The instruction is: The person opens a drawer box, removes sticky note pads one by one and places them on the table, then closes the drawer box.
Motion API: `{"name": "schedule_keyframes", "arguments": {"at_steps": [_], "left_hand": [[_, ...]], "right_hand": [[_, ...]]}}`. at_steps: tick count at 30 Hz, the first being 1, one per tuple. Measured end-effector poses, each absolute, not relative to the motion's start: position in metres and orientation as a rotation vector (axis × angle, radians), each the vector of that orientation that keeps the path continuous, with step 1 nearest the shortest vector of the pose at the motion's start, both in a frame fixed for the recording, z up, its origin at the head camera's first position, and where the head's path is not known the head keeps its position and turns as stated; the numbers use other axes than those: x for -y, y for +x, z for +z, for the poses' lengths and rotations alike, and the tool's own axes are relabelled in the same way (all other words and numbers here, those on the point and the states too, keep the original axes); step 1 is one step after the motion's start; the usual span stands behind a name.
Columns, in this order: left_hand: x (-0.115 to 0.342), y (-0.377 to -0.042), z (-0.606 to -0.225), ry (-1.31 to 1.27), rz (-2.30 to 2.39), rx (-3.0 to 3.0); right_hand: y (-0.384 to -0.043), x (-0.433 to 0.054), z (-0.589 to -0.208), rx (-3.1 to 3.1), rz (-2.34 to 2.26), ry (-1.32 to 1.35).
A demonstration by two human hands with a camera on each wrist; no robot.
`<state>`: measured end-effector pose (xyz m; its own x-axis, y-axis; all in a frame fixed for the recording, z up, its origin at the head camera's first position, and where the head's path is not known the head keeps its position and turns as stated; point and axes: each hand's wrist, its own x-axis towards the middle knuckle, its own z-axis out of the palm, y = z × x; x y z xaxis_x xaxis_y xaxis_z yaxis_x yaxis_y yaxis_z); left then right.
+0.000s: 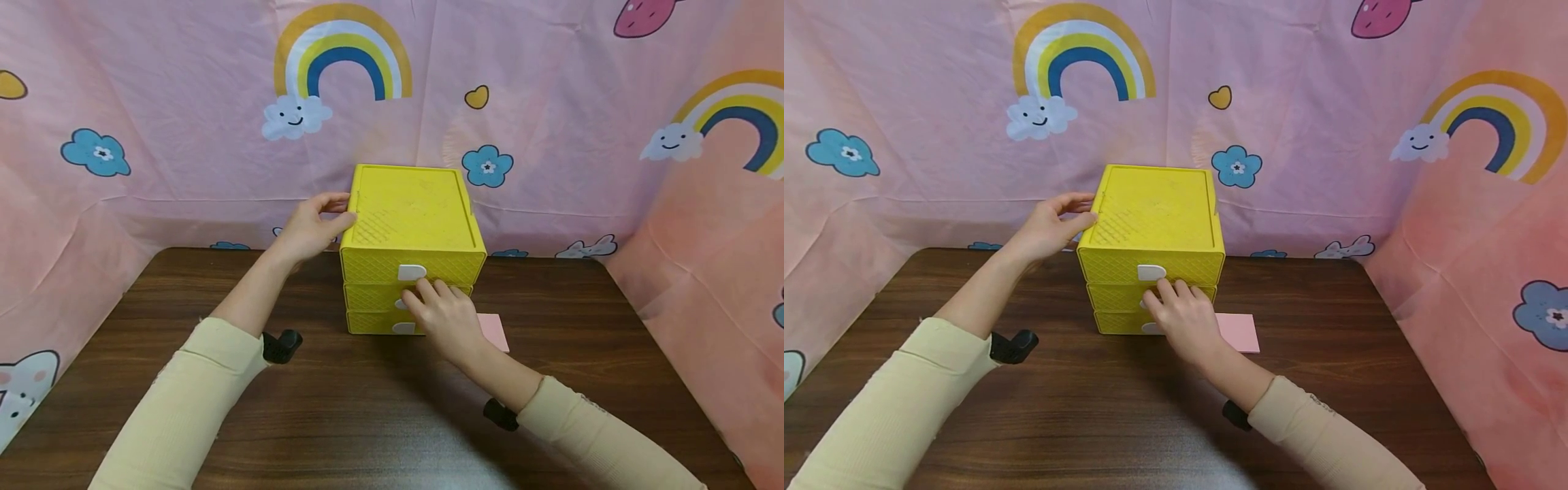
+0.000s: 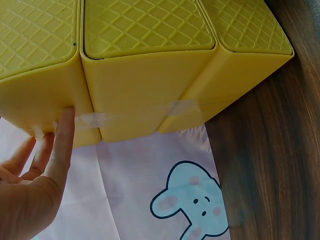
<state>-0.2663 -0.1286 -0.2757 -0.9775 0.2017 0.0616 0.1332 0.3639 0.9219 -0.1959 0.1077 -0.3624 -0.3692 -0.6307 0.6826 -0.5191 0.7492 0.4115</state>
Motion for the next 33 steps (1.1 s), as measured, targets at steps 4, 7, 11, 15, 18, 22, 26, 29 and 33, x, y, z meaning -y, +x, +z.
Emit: {"name": "schedule_keyframes", "arguments": {"at_steps": [4, 7, 11, 15, 18, 22, 26, 29, 33], "left_hand": [[0.1282, -0.2665, -0.275, 0.321, 1.715, -2.542], [0.1285, -0.2665, -0.2747, 0.325, 1.718, -2.541], [0.1291, -0.2665, -0.2745, 0.312, 1.711, -2.546], [0.1295, -0.2668, -0.2748, 0.304, 1.704, -2.551], [0.1294, -0.267, -0.275, 0.306, 1.708, -2.55], [0.1288, -0.2669, -0.275, 0.309, 1.712, -2.547], [0.1284, -0.2672, -0.2752, 0.31, 1.719, -2.536], [0.1282, -0.2672, -0.2753, 0.309, 1.729, -2.524], [0.128, -0.2671, -0.2753, 0.301, 1.723, -2.528]], "right_hand": [[-0.1972, -0.1092, -0.3631, 2.067, -0.16, 0.872], [-0.1978, -0.1094, -0.3632, 2.069, -0.147, 0.882], [-0.1984, -0.1093, -0.364, 2.07, -0.115, 0.893], [-0.1985, -0.1095, -0.3651, 2.088, -0.09, 0.901], [-0.1986, -0.1097, -0.3654, 2.101, -0.076, 0.906], [-0.1983, -0.1101, -0.3651, 2.11, -0.07, 0.912], [-0.1973, -0.1111, -0.3642, 2.122, -0.074, 0.918], [-0.1961, -0.1117, -0.3635, 2.126, -0.07, 0.93], [-0.1944, -0.1118, -0.3627, 2.128, -0.056, 0.948]]}}
